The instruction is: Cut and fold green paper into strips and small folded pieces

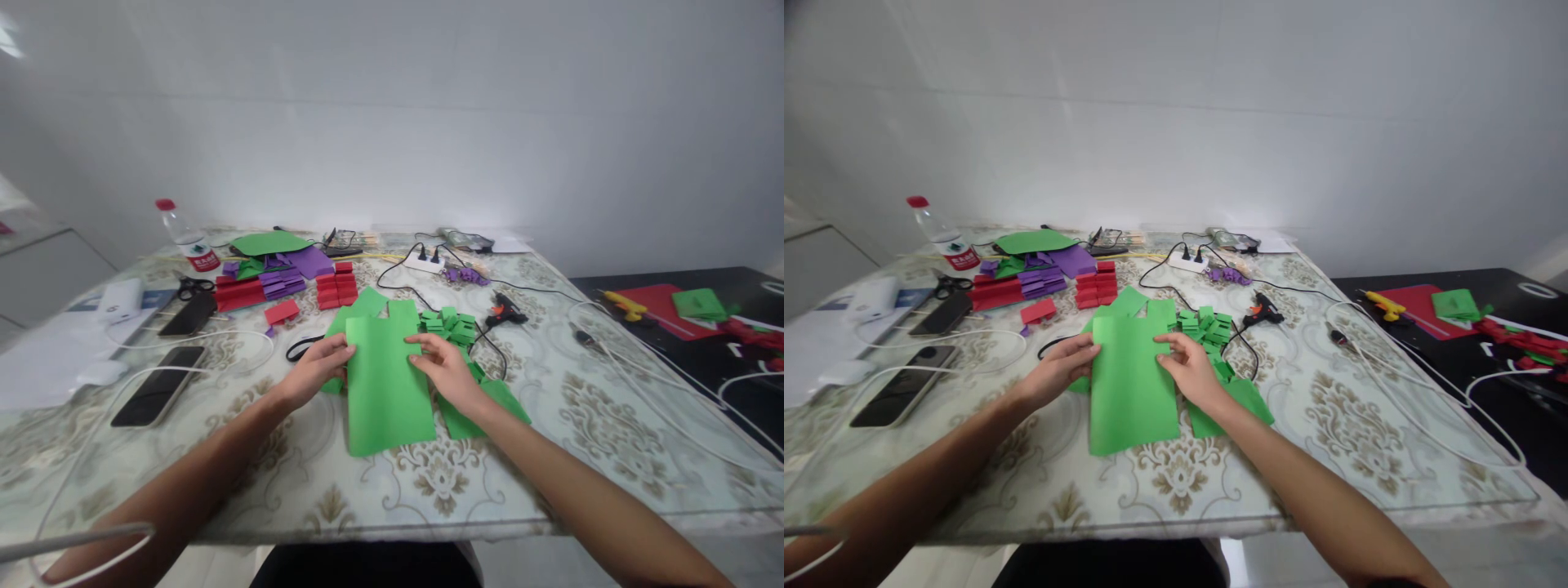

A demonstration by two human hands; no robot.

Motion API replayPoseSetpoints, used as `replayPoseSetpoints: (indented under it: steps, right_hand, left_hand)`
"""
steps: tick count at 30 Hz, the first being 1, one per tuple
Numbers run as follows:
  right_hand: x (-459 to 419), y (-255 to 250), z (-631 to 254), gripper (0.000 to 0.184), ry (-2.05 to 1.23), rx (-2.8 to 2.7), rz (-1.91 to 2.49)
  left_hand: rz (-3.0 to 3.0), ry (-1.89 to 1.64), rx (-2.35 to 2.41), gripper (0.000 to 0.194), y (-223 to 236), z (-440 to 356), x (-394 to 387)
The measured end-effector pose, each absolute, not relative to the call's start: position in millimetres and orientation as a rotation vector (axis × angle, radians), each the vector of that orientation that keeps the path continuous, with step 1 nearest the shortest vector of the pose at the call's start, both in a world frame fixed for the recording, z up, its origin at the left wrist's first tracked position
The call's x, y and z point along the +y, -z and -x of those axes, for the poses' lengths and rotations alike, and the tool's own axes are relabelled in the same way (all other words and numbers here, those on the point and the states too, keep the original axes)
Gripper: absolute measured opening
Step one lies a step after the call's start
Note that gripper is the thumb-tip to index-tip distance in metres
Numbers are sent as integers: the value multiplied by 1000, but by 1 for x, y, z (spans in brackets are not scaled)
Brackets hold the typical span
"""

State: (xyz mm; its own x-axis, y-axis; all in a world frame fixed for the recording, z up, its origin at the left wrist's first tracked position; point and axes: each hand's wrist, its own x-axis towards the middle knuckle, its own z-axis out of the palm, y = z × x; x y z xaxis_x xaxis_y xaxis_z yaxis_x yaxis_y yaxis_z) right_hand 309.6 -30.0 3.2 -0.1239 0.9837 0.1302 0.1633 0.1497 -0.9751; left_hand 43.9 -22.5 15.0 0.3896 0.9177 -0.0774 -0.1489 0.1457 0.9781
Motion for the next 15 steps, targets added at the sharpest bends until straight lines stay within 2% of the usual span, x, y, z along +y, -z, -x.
replayPoseSetpoints:
  steps: [8,15]
  right_hand:
    - [-26,3,-307,36,-1192,-1395,1164]
    - [-45,-17,-298,50,-1478,-1390,1078]
  left_hand:
    - [-1131,-943,750,32,-18,-46,-21]
    - [-1104,-920,660,31,-19,-46,-24]
